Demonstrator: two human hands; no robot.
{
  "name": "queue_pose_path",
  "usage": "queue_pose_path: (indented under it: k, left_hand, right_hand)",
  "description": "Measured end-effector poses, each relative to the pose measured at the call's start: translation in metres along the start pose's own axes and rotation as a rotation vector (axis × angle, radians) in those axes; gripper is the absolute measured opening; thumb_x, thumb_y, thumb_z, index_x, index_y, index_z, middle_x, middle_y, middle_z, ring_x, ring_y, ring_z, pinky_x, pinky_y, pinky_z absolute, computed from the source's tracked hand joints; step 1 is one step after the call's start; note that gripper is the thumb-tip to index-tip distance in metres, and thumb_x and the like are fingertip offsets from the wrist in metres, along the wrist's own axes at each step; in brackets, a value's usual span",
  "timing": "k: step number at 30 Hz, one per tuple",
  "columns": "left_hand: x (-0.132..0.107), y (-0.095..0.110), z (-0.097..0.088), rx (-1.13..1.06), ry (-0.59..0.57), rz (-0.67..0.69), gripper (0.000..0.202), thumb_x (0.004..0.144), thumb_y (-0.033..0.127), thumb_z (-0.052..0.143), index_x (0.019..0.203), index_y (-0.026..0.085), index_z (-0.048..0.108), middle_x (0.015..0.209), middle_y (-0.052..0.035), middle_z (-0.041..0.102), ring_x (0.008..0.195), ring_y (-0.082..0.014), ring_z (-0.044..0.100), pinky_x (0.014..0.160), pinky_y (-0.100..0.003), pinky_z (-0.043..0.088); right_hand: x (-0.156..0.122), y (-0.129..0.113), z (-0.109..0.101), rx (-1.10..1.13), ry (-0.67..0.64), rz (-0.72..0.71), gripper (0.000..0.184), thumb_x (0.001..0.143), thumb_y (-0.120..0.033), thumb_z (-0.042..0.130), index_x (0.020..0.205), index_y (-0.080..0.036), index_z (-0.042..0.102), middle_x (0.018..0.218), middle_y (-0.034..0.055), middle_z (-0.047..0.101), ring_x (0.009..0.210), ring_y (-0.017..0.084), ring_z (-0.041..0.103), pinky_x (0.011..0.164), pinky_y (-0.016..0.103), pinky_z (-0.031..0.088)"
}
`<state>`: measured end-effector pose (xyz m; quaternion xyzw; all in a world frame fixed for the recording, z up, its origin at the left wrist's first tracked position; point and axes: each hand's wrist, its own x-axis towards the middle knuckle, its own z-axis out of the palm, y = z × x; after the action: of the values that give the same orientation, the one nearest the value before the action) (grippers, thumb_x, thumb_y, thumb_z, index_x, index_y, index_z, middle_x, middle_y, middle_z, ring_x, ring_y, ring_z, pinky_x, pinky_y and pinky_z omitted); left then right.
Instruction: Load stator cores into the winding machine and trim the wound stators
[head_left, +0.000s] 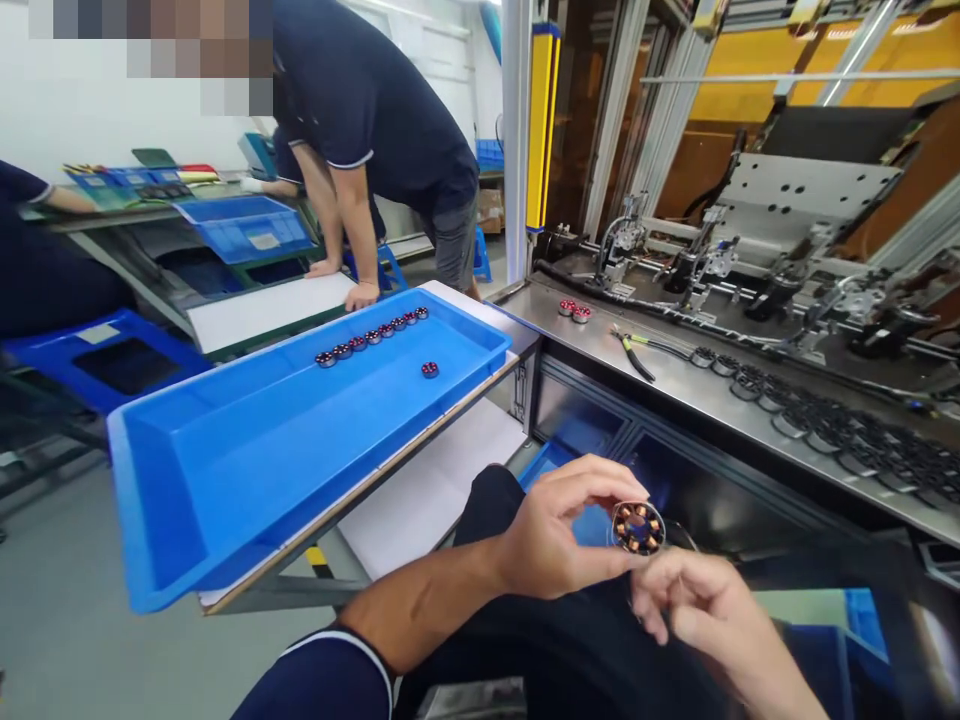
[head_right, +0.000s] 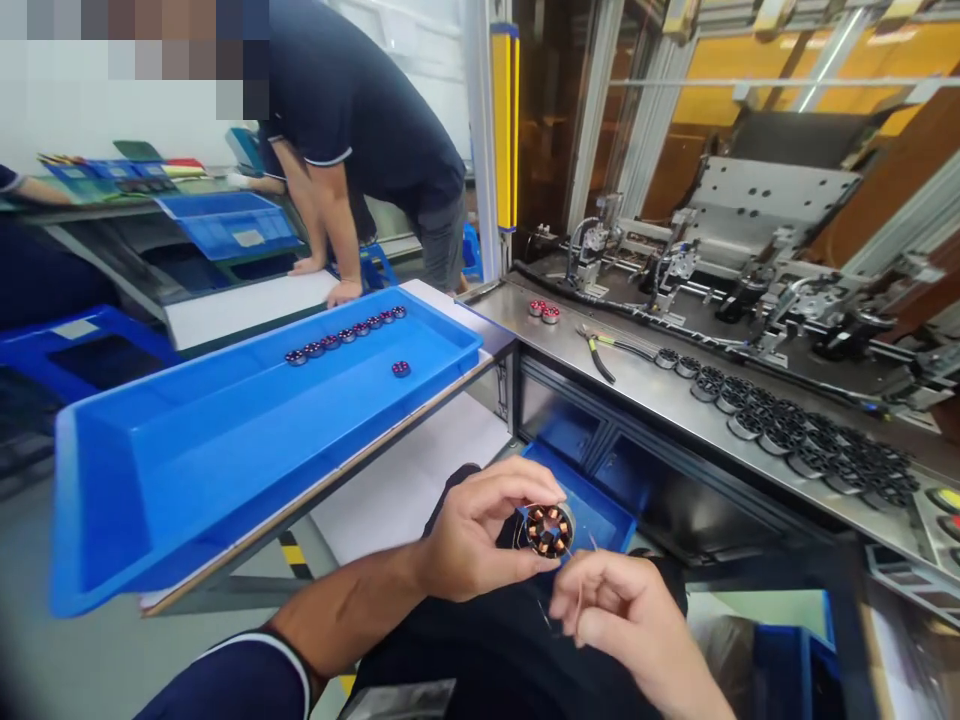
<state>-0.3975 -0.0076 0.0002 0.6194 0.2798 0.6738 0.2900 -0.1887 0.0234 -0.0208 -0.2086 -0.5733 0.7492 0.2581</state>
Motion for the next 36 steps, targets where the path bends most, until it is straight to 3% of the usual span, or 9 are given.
queue_pose_path:
  k: [2, 5, 10, 15, 20, 24, 29, 33, 36]
  left_hand:
    - [0.001, 0.002, 0.0, 0.102, -0.021, 0.032, 0.035, 0.076, 0.025, 0.085, 0.107, 0.015, 0.073, 0.105, -0.0122, 0.074, 0.095, -0.0201, 0.072, 0.083, -0.03, 0.062]
    - [0.002, 0.002, 0.0, 0.173, -0.031, 0.07, 0.034, 0.078, 0.027, 0.084, 0.107, 0.016, 0.072, 0.104, -0.0116, 0.075, 0.093, -0.0201, 0.073, 0.082, -0.03, 0.062]
    - [0.002, -0.004, -0.002, 0.142, -0.019, -0.003, 0.037, 0.075, 0.028, 0.087, 0.106, 0.015, 0.073, 0.104, -0.0116, 0.074, 0.093, -0.0196, 0.073, 0.082, -0.03, 0.062]
    - [-0.003, -0.011, -0.001, -0.143, -0.031, -0.203, 0.044, 0.069, 0.025, 0.09, 0.109, 0.016, 0.074, 0.108, -0.0104, 0.069, 0.096, -0.0187, 0.07, 0.087, -0.031, 0.062]
    - [-0.01, -0.01, 0.0, -0.361, -0.126, -0.336, 0.045, 0.082, 0.015, 0.078, 0.126, 0.023, 0.07, 0.122, -0.0095, 0.057, 0.103, -0.0143, 0.067, 0.095, -0.03, 0.058]
    - [-0.016, -0.01, 0.003, -0.371, -0.206, -0.388, 0.052, 0.083, 0.014, 0.077, 0.133, 0.028, 0.067, 0.123, -0.0087, 0.054, 0.099, -0.0118, 0.064, 0.094, -0.029, 0.056]
    - [-0.021, -0.016, 0.01, -0.445, -0.109, -0.484, 0.064, 0.057, 0.015, 0.097, 0.116, 0.022, 0.075, 0.111, -0.006, 0.061, 0.093, -0.0134, 0.066, 0.086, -0.028, 0.058]
    - [-0.022, -0.017, 0.011, -0.643, -0.059, -0.609, 0.065, 0.064, 0.015, 0.094, 0.123, 0.022, 0.066, 0.108, -0.0067, 0.07, 0.085, -0.0117, 0.071, 0.078, -0.025, 0.059]
    - [-0.02, -0.015, 0.012, -0.7, -0.058, -0.662, 0.054, 0.068, 0.02, 0.092, 0.116, 0.018, 0.069, 0.111, -0.0108, 0.074, 0.082, -0.0134, 0.074, 0.076, -0.025, 0.06]
  right_hand:
    - [0.0, 0.011, 0.012, 0.078, 0.121, 0.04, 0.03, 0.075, -0.045, 0.086, 0.086, -0.019, 0.076, 0.076, 0.0064, 0.071, 0.057, 0.013, 0.059, 0.052, 0.022, 0.048]
    - [-0.002, 0.019, 0.027, 0.165, 0.198, 0.074, 0.03, 0.072, -0.044, 0.088, 0.077, -0.018, 0.075, 0.057, 0.0023, 0.062, 0.045, 0.01, 0.05, 0.044, 0.02, 0.042]
    - [-0.011, 0.011, 0.034, 0.128, 0.133, 0.177, 0.025, 0.075, -0.042, 0.087, 0.082, -0.02, 0.077, 0.055, -0.0006, 0.058, 0.044, 0.006, 0.045, 0.044, 0.016, 0.037]
    - [-0.011, -0.002, 0.023, -0.045, -0.007, 0.044, 0.018, 0.077, -0.04, 0.086, 0.076, -0.023, 0.079, 0.052, -0.0001, 0.059, 0.046, 0.007, 0.05, 0.048, 0.016, 0.04]
    - [-0.006, -0.017, 0.001, -0.228, 0.222, -0.011, 0.033, 0.087, -0.053, 0.073, 0.094, -0.022, 0.079, 0.069, 0.0064, 0.07, 0.059, 0.016, 0.063, 0.057, 0.025, 0.054]
    - [-0.004, -0.027, 0.011, -0.27, 0.334, 0.089, 0.047, 0.088, -0.06, 0.069, 0.067, -0.017, 0.069, 0.057, 0.0039, 0.06, 0.057, 0.015, 0.056, 0.058, 0.025, 0.049]
    - [-0.008, -0.024, 0.027, -0.202, 0.41, 0.213, 0.056, 0.073, -0.069, 0.079, 0.056, -0.019, 0.059, 0.049, 0.0009, 0.054, 0.051, 0.012, 0.048, 0.055, 0.026, 0.041]
    - [-0.014, -0.009, 0.023, -0.197, 0.331, 0.186, 0.057, 0.073, -0.067, 0.079, 0.052, -0.02, 0.057, 0.047, 0.0019, 0.054, 0.049, 0.012, 0.047, 0.054, 0.025, 0.04]
    - [-0.015, 0.002, 0.022, -0.214, 0.311, 0.166, 0.054, 0.076, -0.064, 0.078, 0.051, -0.02, 0.058, 0.047, 0.0023, 0.055, 0.049, 0.013, 0.049, 0.053, 0.025, 0.042]
